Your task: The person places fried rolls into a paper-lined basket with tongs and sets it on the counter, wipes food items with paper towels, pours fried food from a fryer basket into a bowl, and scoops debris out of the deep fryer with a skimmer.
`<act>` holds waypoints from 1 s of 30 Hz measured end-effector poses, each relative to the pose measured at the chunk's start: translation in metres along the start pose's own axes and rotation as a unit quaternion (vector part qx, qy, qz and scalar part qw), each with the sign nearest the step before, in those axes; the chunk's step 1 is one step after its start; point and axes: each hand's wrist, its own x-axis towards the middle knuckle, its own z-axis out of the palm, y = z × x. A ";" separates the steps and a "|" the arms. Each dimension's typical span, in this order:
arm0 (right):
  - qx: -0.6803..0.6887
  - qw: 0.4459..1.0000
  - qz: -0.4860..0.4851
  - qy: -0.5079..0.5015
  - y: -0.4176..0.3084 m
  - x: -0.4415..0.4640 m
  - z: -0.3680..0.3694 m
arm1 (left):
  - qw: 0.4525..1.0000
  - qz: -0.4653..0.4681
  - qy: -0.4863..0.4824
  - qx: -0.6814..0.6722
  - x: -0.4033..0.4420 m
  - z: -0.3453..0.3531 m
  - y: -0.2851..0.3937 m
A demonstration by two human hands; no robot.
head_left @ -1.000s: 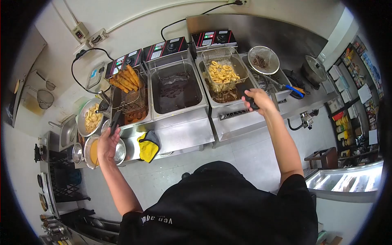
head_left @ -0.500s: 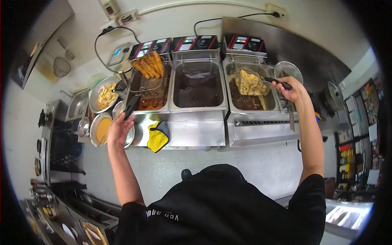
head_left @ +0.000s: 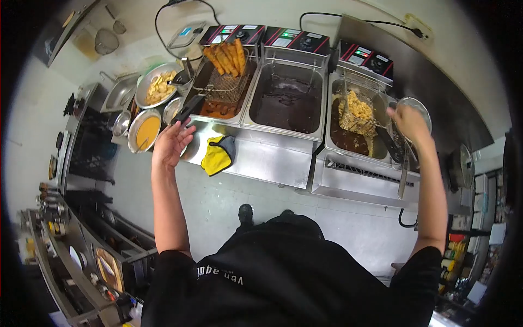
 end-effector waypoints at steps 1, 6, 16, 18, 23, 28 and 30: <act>-0.012 0.996 -0.071 0.046 -0.015 0.022 -0.011 | 1.000 0.002 0.011 0.000 -0.002 -0.001 -0.003; -0.076 0.946 -0.310 0.066 -0.097 0.192 0.006 | 0.999 0.014 0.029 0.028 -0.025 -0.001 -0.024; -0.039 0.957 -0.278 0.072 -0.132 0.411 0.151 | 0.993 0.002 0.121 0.009 -0.119 -0.001 -0.038; -0.097 0.955 -0.270 0.072 -0.134 0.415 0.147 | 0.990 0.005 0.144 0.002 -0.129 -0.009 -0.045; -0.138 0.927 -0.300 0.180 -0.116 0.481 0.185 | 0.984 -0.008 0.180 -0.002 -0.137 -0.023 -0.066; -0.151 0.977 -0.150 0.016 -0.146 0.460 0.157 | 0.945 0.062 0.200 0.252 -0.071 -0.034 -0.151; -0.105 0.992 -0.067 -0.002 -0.159 0.458 0.154 | 0.844 0.135 0.199 0.479 -0.034 -0.036 -0.192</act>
